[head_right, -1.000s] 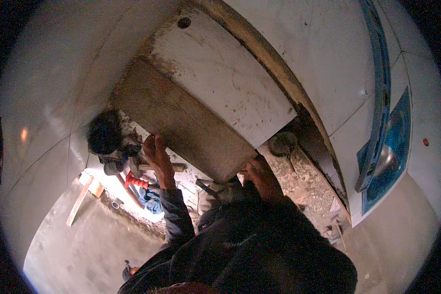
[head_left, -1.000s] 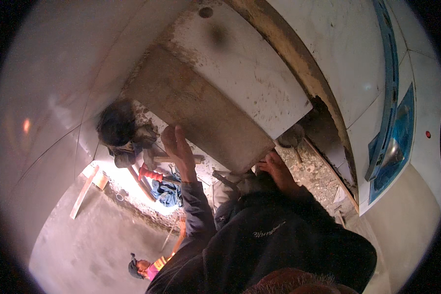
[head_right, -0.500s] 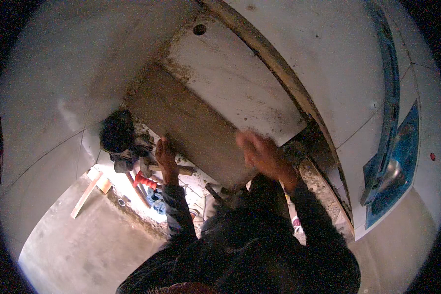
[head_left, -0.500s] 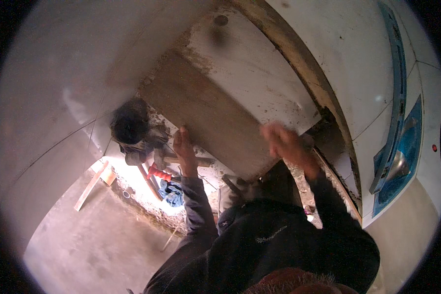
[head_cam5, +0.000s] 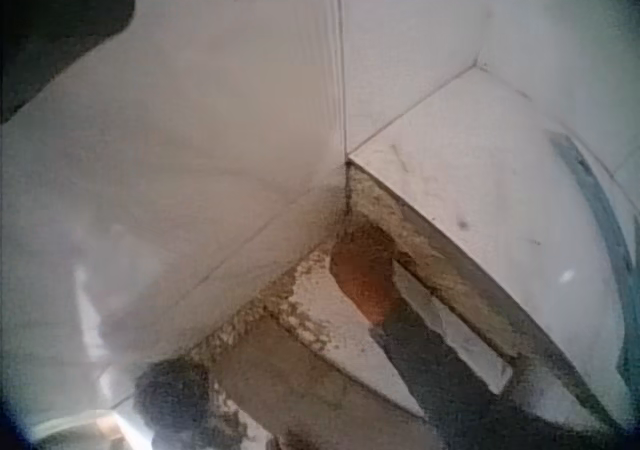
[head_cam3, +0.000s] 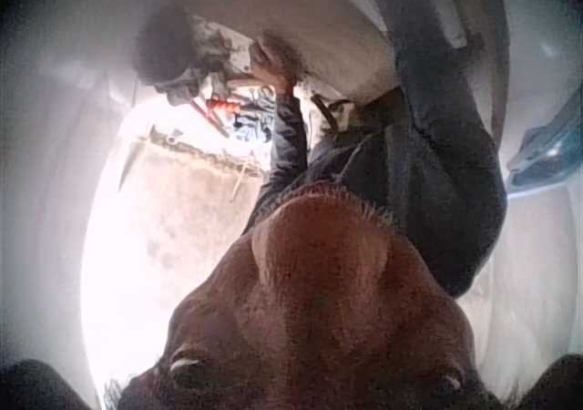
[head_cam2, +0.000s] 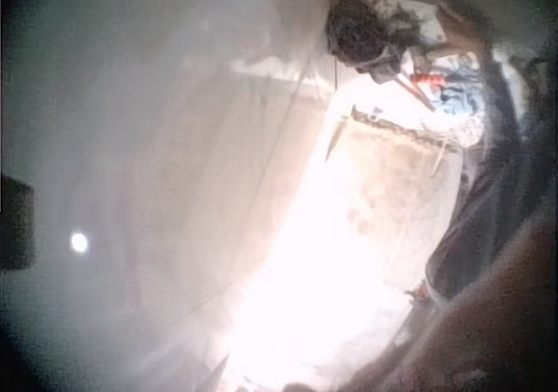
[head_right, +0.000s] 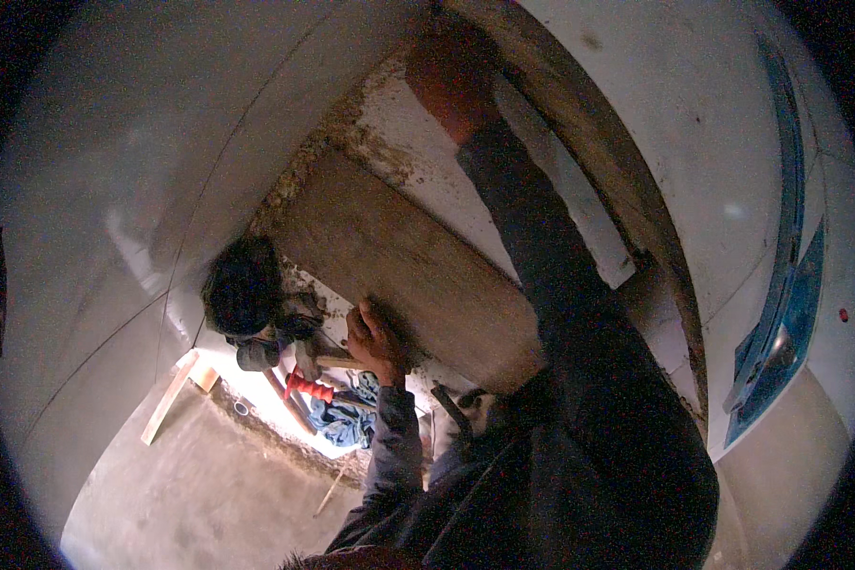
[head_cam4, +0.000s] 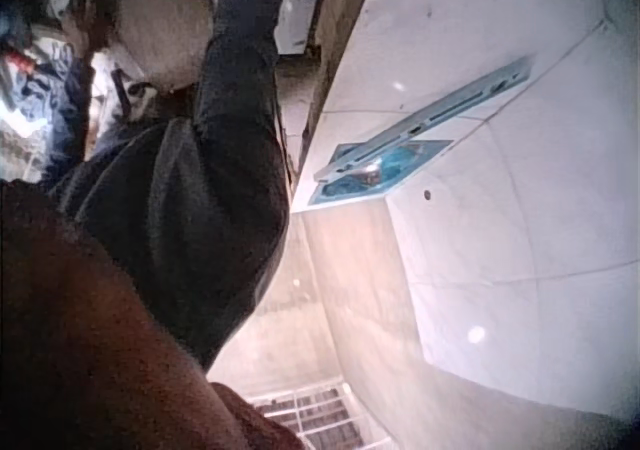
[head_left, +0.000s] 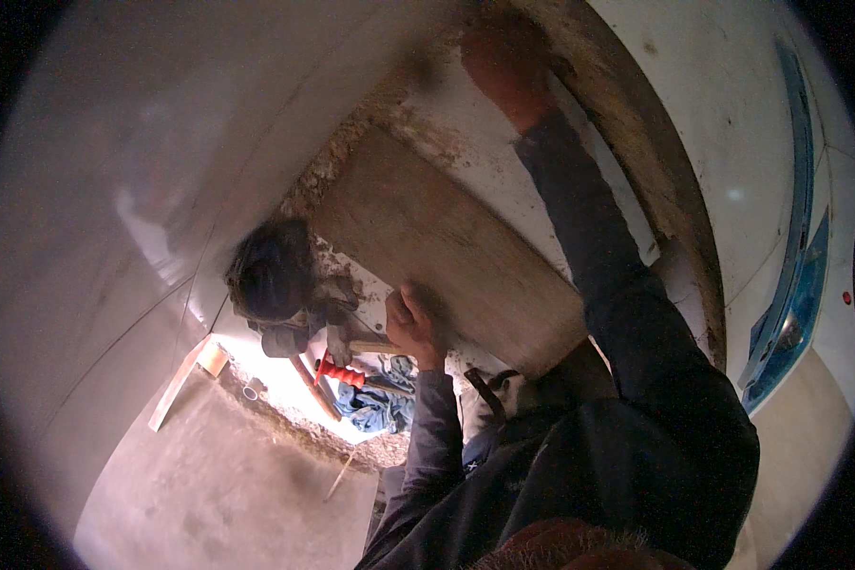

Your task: The person uses a hammer and chisel to remove material from a wall corner, then fits a tile into place by hand, checking the alignment with another person.

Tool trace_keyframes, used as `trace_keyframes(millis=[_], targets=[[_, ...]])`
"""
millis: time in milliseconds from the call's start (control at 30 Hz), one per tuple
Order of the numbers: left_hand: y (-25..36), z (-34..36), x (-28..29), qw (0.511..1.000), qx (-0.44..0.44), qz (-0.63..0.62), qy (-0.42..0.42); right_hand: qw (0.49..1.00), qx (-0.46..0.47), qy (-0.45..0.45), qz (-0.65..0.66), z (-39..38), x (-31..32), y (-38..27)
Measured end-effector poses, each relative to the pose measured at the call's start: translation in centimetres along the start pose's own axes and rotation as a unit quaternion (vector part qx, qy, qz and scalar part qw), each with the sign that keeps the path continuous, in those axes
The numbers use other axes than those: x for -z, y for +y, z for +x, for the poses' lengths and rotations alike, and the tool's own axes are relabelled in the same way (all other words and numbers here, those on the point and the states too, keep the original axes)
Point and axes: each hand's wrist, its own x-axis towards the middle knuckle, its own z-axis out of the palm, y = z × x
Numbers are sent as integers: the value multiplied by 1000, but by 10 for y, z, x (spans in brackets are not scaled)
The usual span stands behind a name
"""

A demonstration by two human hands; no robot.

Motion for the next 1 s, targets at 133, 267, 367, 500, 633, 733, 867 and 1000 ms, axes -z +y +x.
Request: trace_keyframes(millis=[133,267,367,500,633,733,867,1000], targets=[[-11,1,1,1000,-17,-10,5,914,-151,31,376,-18,8,0],[8,-1,-6,997,-9,-66,-29,957,-93,189,199,4,-64,39],[12,-1,-4,998,9,-43,-46,965,-44,158,207,9,-75,42],[-3,0,-1,998,4,-52,-21,942,-113,42,313,3,-45,25],[1,-1,-2,996,5,-73,-46,961,-93,137,222,1,-50,30],[-18,-2,-5,995,23,-96,-32,919,-82,98,373,5,-43,33],[-18,-4,-10,988,50,-142,-44,943,-75,219,238,6,-53,34],[-1,-1,-4,996,3,-81,-23,942,-84,69,316,4,-38,33]])
